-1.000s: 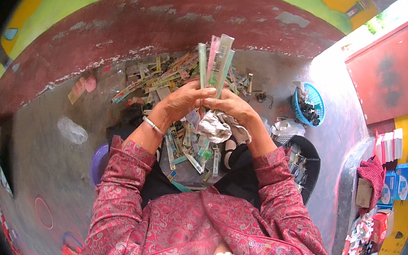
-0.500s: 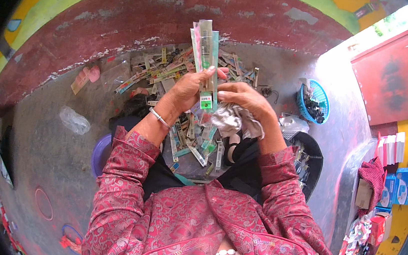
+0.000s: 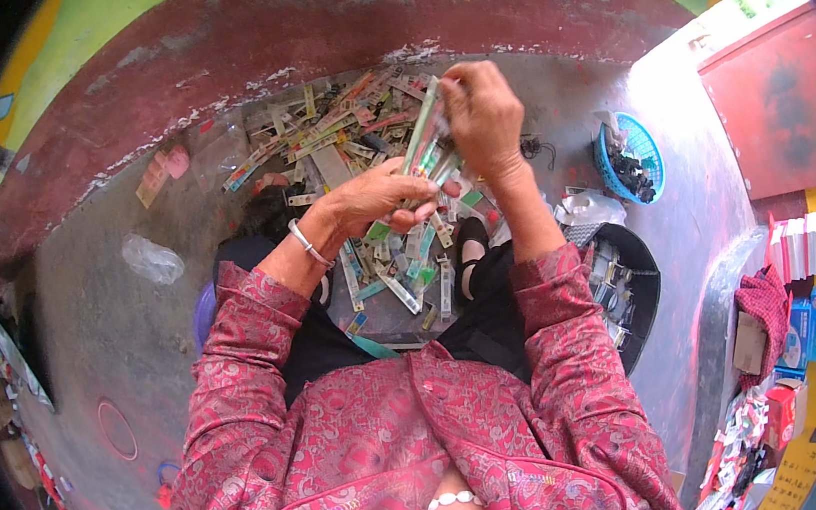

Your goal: The person sorts through and counts a large quantity of printed product packaging labels by hand, moving them from the floor into stacks and occasionally a plastic bag.

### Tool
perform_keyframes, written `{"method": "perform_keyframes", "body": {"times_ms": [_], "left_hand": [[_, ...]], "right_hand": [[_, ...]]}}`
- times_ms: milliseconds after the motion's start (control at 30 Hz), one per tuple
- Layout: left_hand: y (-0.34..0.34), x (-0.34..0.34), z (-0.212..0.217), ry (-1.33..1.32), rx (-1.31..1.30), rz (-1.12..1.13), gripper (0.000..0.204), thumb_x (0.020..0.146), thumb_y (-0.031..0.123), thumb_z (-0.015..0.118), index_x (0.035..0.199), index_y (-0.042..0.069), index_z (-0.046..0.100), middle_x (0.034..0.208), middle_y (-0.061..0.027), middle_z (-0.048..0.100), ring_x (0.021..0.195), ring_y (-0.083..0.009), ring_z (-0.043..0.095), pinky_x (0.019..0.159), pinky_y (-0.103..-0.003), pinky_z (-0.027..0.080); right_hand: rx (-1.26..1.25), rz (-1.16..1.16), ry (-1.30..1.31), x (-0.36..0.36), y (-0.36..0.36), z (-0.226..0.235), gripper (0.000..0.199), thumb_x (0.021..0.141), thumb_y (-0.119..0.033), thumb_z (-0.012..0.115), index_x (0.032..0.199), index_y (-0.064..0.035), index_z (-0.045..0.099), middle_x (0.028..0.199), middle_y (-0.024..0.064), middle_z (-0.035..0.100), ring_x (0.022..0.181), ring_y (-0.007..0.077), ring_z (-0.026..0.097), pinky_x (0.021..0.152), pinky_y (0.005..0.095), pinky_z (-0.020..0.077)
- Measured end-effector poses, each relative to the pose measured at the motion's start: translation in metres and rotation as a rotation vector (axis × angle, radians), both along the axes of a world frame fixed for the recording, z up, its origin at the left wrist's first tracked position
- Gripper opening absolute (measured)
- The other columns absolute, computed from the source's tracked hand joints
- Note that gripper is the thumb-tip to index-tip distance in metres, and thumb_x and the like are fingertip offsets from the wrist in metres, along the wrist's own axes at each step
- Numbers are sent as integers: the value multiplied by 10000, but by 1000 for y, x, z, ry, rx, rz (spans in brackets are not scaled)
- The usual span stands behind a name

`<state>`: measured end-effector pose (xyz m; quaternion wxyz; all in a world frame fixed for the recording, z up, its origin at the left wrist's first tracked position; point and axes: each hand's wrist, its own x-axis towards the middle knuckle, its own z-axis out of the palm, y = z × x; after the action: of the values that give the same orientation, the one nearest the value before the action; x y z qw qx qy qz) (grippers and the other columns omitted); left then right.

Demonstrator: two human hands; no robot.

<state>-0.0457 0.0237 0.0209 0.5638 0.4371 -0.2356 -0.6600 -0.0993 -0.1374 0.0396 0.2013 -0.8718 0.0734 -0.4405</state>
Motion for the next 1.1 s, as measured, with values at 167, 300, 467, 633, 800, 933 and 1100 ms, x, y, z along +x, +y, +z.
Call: {"method": "perform_keyframes", "body": {"times_ms": [167,300,467,633,800,933,1100], "left_hand": [[0,4,-15,195,-155,-10,310,884,175,450,1079,-64,477,580,7,437,370,-18,291,331,-167,210],[-2,14,-21,340,-278,87,289,910,177,415,1068,-59,467,586,21,398,383,-12,275,341,-164,216],[-3,10,-16,116,-204,110,260,905,224,439,1004,-6,508,605,21,428,388,-15,267,359,-176,227],[-4,0,1,100,-130,230,232,851,256,551,925,37,543,627,9,523,450,-28,395,377,-168,334],[-4,9,-17,-15,-149,256,273,849,262,549,981,24,533,782,-47,603,589,-60,536,441,-210,461],[-5,9,-12,171,-152,265,284,865,241,522,1040,17,514,865,-83,622,613,-68,553,455,-220,481],[-5,6,-6,121,-186,336,279,880,220,499,1070,16,491,870,-100,622,626,-77,548,482,-183,461]], "right_hand": [[458,-331,-48,-7,-67,-4,252,843,-231,527,758,-6,605,710,148,614,640,244,593,602,350,437],[783,-208,12,-17,-81,-19,395,872,-350,496,737,3,612,672,76,602,585,146,544,565,282,427],[957,151,541,-13,0,-1,373,803,-345,594,852,23,625,778,73,614,641,128,553,601,271,457],[1262,408,378,-17,-4,0,244,772,-208,654,860,18,628,770,69,629,669,103,567,585,254,454],[1306,360,367,-22,-1,11,245,778,-218,650,884,2,626,776,57,625,692,99,561,654,256,448],[1309,356,312,-23,-8,9,248,788,-235,640,887,-8,629,815,40,621,698,93,554,646,252,449],[1353,489,309,-29,-11,12,229,787,-169,634,902,25,600,797,81,630,667,119,599,593,244,494]]}}
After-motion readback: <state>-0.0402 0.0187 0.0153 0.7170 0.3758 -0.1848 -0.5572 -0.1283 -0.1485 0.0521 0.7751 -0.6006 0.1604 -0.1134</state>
